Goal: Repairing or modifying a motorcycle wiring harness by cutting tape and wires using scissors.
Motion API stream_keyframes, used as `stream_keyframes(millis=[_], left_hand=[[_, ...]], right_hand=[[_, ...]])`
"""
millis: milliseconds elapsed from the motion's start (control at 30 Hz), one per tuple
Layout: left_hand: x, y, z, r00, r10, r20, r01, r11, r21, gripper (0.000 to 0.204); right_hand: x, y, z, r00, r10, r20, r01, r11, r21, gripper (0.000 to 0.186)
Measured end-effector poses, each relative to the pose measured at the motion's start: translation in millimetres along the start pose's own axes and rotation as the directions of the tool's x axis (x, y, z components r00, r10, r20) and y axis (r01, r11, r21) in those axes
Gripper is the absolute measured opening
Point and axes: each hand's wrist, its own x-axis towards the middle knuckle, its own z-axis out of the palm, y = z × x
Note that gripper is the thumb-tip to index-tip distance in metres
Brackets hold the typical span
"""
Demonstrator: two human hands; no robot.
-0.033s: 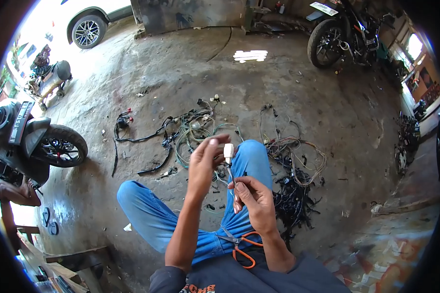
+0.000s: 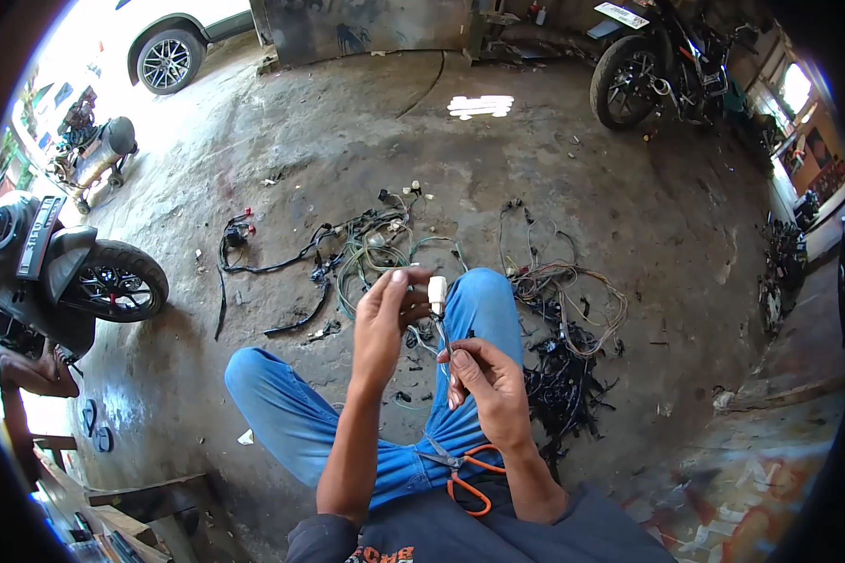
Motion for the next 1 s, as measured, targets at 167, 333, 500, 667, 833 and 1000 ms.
stream_keyframes(millis=[167, 333, 500, 667, 833, 1000], left_hand=[[-42.5, 36.5, 0.2, 0.996, -0.090, 0.022, 0.081, 0.964, 0.253, 0.027], [-46.0, 46.3, -14.1, 0.993, -0.118, 0.025, 0.105, 0.947, 0.303, 0.026], [-43.3, 40.6, -18.4, 0.994, -0.097, 0.041, 0.086, 0.973, 0.216, 0.022], [-39.4, 38.3, -10.3, 0.997, 0.008, -0.078, -0.008, 1.000, 0.004, 0.014], [-40.1, 43.2, -20.0, 0.998, -0.025, -0.052, 0.017, 0.991, -0.133, 0.014], [-35.2, 39.7, -4.0, 0.988, -0.110, -0.106, 0.070, 0.942, -0.328, 0.016]], right_hand=[[8.3, 12.8, 1.3, 0.999, 0.017, 0.048, -0.013, 0.996, -0.084, 0.022], [8.3, 15.4, 13.7, 0.993, 0.062, 0.101, -0.055, 0.996, -0.074, 0.022], [13.8, 19.1, 8.6, 0.998, 0.006, 0.055, 0.002, 0.991, -0.137, 0.022], [34.3, -2.0, -23.4, 0.951, -0.289, -0.111, 0.198, 0.841, -0.503, 0.017], [35.7, 1.6, -53.9, 0.869, -0.476, 0.135, 0.260, 0.207, -0.943, 0.026], [32.7, 34.2, -58.0, 0.926, -0.353, 0.137, 0.188, 0.115, -0.975, 0.036]])
